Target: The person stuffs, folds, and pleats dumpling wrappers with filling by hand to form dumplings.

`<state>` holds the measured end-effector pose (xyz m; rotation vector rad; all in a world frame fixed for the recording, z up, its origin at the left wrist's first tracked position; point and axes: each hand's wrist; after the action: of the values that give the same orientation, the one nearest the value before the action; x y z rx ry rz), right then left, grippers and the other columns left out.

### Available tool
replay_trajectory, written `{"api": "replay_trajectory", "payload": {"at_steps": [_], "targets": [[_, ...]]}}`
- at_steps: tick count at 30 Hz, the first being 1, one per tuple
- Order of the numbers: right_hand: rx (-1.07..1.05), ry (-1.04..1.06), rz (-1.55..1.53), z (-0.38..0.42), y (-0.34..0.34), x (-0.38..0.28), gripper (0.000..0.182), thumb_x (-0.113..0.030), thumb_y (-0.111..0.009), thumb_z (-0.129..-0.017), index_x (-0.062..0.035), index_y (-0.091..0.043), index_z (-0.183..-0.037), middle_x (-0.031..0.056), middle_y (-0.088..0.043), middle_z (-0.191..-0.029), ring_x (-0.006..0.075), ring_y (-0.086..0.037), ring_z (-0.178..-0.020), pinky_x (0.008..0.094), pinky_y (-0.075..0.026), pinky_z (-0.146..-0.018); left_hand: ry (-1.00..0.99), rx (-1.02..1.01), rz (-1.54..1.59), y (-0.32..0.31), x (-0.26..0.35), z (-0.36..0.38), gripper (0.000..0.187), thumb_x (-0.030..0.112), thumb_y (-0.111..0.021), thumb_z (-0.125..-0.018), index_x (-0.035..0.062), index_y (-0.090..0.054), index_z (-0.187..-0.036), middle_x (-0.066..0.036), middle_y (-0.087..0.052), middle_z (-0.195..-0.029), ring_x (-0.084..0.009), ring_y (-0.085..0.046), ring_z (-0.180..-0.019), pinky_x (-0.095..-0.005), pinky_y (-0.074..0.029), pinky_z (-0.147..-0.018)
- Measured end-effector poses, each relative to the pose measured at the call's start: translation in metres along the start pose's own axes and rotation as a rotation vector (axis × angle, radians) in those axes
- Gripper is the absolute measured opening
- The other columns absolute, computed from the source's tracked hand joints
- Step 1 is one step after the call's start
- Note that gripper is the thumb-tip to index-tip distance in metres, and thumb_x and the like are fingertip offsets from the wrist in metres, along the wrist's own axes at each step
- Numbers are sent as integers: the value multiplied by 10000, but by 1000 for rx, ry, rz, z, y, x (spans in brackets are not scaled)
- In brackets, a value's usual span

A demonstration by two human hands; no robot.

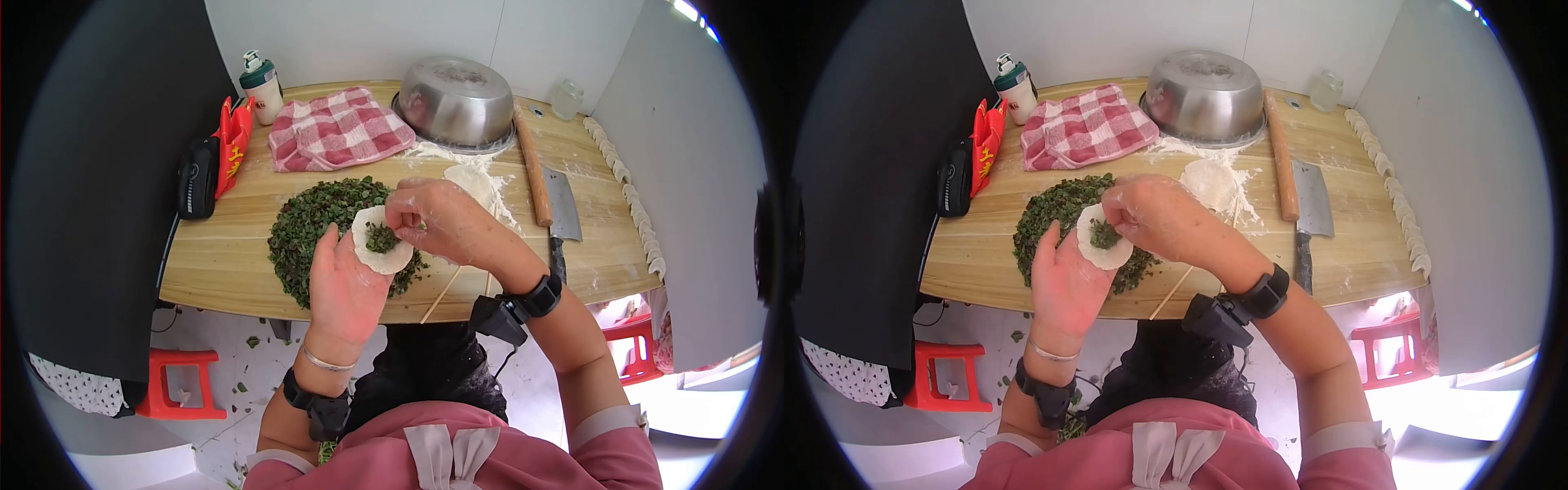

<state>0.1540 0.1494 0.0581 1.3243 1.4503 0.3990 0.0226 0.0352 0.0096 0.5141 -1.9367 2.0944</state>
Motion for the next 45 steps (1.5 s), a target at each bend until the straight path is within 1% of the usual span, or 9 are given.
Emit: {"api": "replay_trajectory", "payload": {"at_steps": [5,11,14,17,19,27,32,36,45], "targets": [[36,52,-30,2,7,2,63,-17,-651,-758,-15,-631,-817,113,-608,-819,288,-613,-743,360,-485,-659,-19,27,7,2,2,-1,535,382,-311,-990,-8,-411,-1343,-129,-503,-1326,-241,-470,-1237,-394,-358,-1055],[39,-173,-29,13,12,9,35,-68,-624,-764,-41,-624,-786,124,-604,-755,322,-610,-756,396,-486,-669,-165,69,-29,8,12,-3,446,302,-388,-983,-9,-454,-1295,-136,-539,-1286,-259,-504,-1209,-389,-402,-1028],[-130,-245,120,28,1,27,43,-58,-608,-768,-34,-609,-803,129,-602,-746,333,-603,-746,403,-484,-676,-187,83,-16,11,19,-2,448,299,-393,-981,-15,-453,-1294,-140,-535,-1291,-262,-501,-1213,-390,-398,-1034],[-63,-196,155,33,-4,20,107,-44,-606,-760,-39,-595,-867,129,-595,-763,342,-593,-766,414,-480,-679,-164,86,1,10,19,-2,465,308,-372,-984,-26,-447,-1299,-148,-529,-1301,-265,-498,-1216,-393,-390,-1042],[159,-72,14,32,-6,5,185,-46,-632,-744,-54,-580,-921,123,-571,-805,346,-584,-792,426,-477,-676,-134,84,5,10,15,-1,472,314,-361,-986,-27,-445,-1301,-150,-526,-1305,-266,-498,-1216,-393,-386,-1045],[195,257,113,36,-32,-3,200,-79,-674,-733,-72,-579,-909,114,-527,-856,334,-579,-787,417,-487,-637,-95,-9,2,3,3,0,443,302,-358,-982,-7,-450,-1286,-134,-539,-1281,-246,-524,-1179,-386,-397,-1037],[404,26,-31,26,-21,-11,135,-54,-684,-750,-50,-584,-840,108,-575,-884,322,-572,-871,397,-472,-741,-106,-73,-70,3,-6,3,425,235,-399,-964,-12,-420,-1309,-130,-527,-1282,-232,-507,-1202,-378,-368,-1076],[420,57,-85,16,-23,-4,109,-34,-660,-755,-42,-575,-823,102,-586,-872,318,-571,-885,396,-461,-764,-243,-129,-363,2,-12,2,447,91,-499,-912,-14,-393,-1334,-123,-492,-1314,-224,-472,-1241,-379,-351,-1091],[408,-14,-171,6,-24,2,112,-42,-631,-741,-23,-546,-813,138,-579,-806,345,-566,-830,419,-455,-712,-283,-12,-606,8,-2,-13,330,-23,-500,-913,-9,-465,-1241,-99,-556,-1195,-187,-568,-1108,-354,-467,-991]]}}
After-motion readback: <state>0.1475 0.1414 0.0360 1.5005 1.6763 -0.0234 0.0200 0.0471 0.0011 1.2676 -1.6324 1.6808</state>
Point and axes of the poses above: each hand's wrist, its own z-axis away from the middle knuckle, its own y-axis out of the back of the hand, x = y × z
